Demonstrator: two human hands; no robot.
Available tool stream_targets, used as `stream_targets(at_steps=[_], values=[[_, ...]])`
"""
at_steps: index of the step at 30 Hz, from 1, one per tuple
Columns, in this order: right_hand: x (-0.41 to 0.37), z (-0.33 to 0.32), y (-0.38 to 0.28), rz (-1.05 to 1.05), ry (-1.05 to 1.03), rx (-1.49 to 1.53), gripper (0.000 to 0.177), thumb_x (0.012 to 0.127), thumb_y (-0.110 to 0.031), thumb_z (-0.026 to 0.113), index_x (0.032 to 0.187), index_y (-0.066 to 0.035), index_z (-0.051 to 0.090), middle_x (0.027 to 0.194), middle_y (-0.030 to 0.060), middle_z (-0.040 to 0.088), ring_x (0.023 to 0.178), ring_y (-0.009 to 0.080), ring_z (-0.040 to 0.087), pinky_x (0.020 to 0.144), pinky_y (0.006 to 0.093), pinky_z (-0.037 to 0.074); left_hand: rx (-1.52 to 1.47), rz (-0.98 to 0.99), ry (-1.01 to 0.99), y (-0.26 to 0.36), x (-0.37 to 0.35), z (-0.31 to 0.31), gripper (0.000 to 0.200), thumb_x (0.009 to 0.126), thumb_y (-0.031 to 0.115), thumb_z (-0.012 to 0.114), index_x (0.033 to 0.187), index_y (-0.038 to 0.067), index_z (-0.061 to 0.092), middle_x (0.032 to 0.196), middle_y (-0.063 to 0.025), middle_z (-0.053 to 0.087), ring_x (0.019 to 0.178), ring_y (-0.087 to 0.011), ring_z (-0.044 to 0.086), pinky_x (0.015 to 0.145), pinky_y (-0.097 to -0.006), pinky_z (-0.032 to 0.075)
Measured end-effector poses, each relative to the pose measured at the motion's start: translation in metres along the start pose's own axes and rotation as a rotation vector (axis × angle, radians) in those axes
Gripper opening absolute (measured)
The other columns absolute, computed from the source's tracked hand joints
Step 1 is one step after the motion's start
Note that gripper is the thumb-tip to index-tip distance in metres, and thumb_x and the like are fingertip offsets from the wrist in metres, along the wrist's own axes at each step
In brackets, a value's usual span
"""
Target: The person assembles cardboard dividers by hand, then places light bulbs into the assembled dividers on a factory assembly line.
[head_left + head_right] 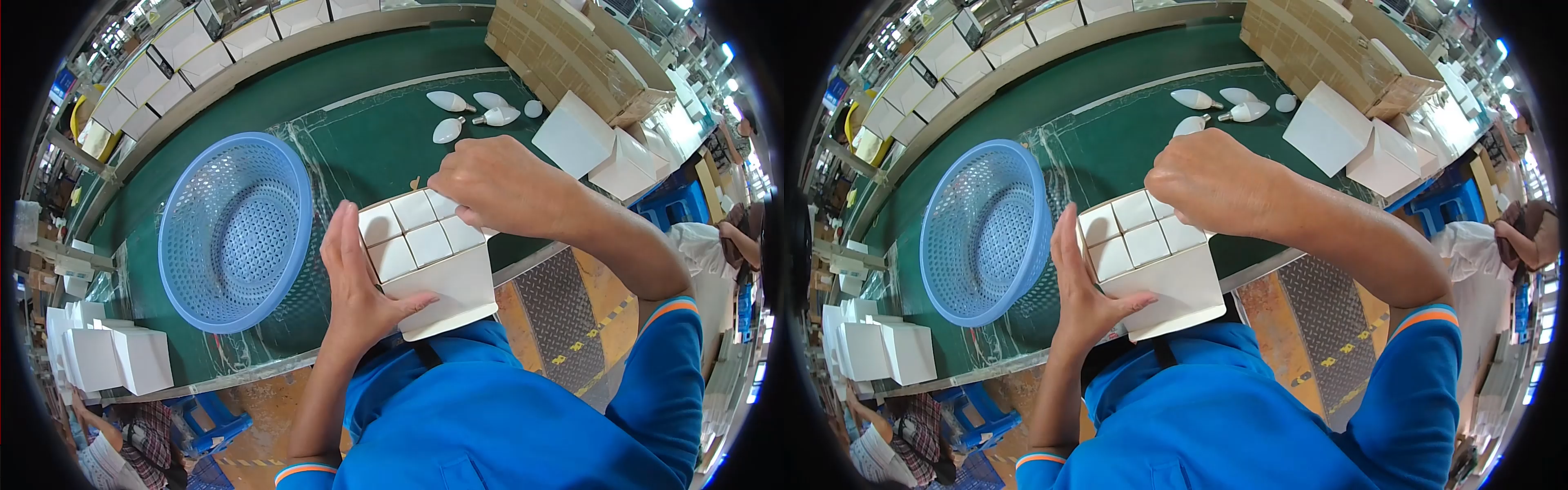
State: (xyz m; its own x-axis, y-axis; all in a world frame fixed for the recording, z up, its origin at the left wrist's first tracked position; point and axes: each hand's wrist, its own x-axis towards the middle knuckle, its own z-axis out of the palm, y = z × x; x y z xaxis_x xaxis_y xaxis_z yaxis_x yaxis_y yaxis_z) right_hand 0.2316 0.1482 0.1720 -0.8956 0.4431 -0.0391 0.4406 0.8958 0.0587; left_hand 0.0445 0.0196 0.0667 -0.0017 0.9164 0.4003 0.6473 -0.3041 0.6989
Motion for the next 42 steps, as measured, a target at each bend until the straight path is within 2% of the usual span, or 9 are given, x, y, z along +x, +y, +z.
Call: stream_targets(at_steps=[4,8,16,25,33,36,37,39,42], values=[[0.003,0.001,0.000,-0.038,0.006,-0.040,0.014,0.066,-0.007,0.070,0.078,-0.002,0.064,0.074,0.0095,0.063,0.078,0.0253,0.063,0.068,0.0367,0.052,-0.204,-0.074,0.064,-0.007,-0.006,0.007,0.136,0.046,0.036,0.093,0.149,0.003,0.011,0.150,-0.0212,0.019,0.137,-0.0384,0.023,0.112,-0.0481,0.026],[0.005,-0.001,-0.003,-0.058,0.015,-0.070,0.012,0.067,-0.006,0.069,0.076,-0.002,0.063,0.071,0.0093,0.063,0.075,0.0242,0.063,0.065,0.0349,0.053,-0.093,-0.040,0.018,-0.008,-0.006,0.004,0.137,0.045,0.037,0.094,0.149,0.002,0.010,0.149,-0.0211,0.019,0.137,-0.0372,0.024,0.112,-0.0466,0.026],[0.005,0.002,-0.003,-0.077,0.062,-0.059,0.011,0.066,-0.005,0.068,0.074,-0.002,0.062,0.070,0.0092,0.063,0.073,0.0241,0.063,0.063,0.0339,0.053,-0.525,-0.156,0.023,-0.038,-0.014,0.033,0.135,0.047,0.028,0.094,0.148,-0.001,0.008,0.145,-0.0188,0.024,0.133,-0.0310,0.030,0.112,-0.0412,0.026],[0.009,0.004,-0.007,-0.121,0.046,-0.110,0.014,0.066,-0.005,0.069,0.078,0.001,0.064,0.071,0.0113,0.064,0.073,0.0233,0.063,0.062,0.0329,0.053,-0.466,-0.093,0.112,-0.044,-0.014,0.042,0.124,0.055,0.014,0.092,0.146,-0.002,0.009,0.134,-0.0180,0.042,0.124,-0.0288,0.045,0.106,-0.0392,0.035],[0.008,0.001,-0.008,-0.171,0.046,-0.150,0.012,0.069,-0.007,0.067,0.078,0.000,0.063,0.071,0.0093,0.063,0.074,0.0214,0.062,0.061,0.0317,0.052,-0.509,-0.104,0.082,-0.050,-0.018,0.045,0.131,0.054,0.012,0.092,0.148,0.002,0.001,0.140,-0.0163,0.037,0.128,-0.0272,0.042,0.108,-0.0392,0.034],[0.008,0.003,-0.003,-0.214,0.081,-0.111,0.010,0.068,-0.009,0.065,0.074,-0.003,0.061,0.069,0.0072,0.061,0.073,0.0222,0.060,0.060,0.0336,0.050,-0.637,-0.139,0.107,-0.042,-0.015,0.044,0.120,0.059,0.012,0.090,0.146,-0.002,0.009,0.134,-0.0173,0.042,0.124,-0.0275,0.045,0.105,-0.0386,0.037],[0.006,0.003,-0.003,-0.189,0.064,-0.107,0.009,0.067,-0.010,0.064,0.072,-0.004,0.060,0.068,0.0067,0.059,0.072,0.0225,0.059,0.059,0.0344,0.049,-0.760,-0.248,0.099,-0.039,-0.016,0.045,0.120,0.057,0.017,0.091,0.145,-0.003,0.012,0.134,-0.0172,0.041,0.125,-0.0279,0.043,0.106,-0.0388,0.035],[0.003,0.003,-0.005,-0.176,0.077,-0.135,0.010,0.065,-0.012,0.064,0.069,-0.006,0.057,0.069,0.0064,0.057,0.072,0.0228,0.056,0.058,0.0360,0.046,-0.359,-0.098,0.144,-0.056,-0.020,0.052,0.118,0.055,0.037,0.091,0.142,-0.004,0.023,0.132,-0.0201,0.041,0.127,-0.0336,0.039,0.110,-0.0426,0.029],[0.008,-0.003,0.000,-0.172,0.090,-0.094,0.007,0.059,-0.011,0.065,0.061,-0.008,0.058,0.064,0.0084,0.056,0.071,0.0261,0.057,0.058,0.0399,0.046,-0.291,-0.070,0.110,-0.072,-0.027,0.068,0.122,0.058,0.051,0.087,0.145,-0.002,0.019,0.145,-0.0225,0.029,0.137,-0.0378,0.027,0.114,-0.0449,0.022]])
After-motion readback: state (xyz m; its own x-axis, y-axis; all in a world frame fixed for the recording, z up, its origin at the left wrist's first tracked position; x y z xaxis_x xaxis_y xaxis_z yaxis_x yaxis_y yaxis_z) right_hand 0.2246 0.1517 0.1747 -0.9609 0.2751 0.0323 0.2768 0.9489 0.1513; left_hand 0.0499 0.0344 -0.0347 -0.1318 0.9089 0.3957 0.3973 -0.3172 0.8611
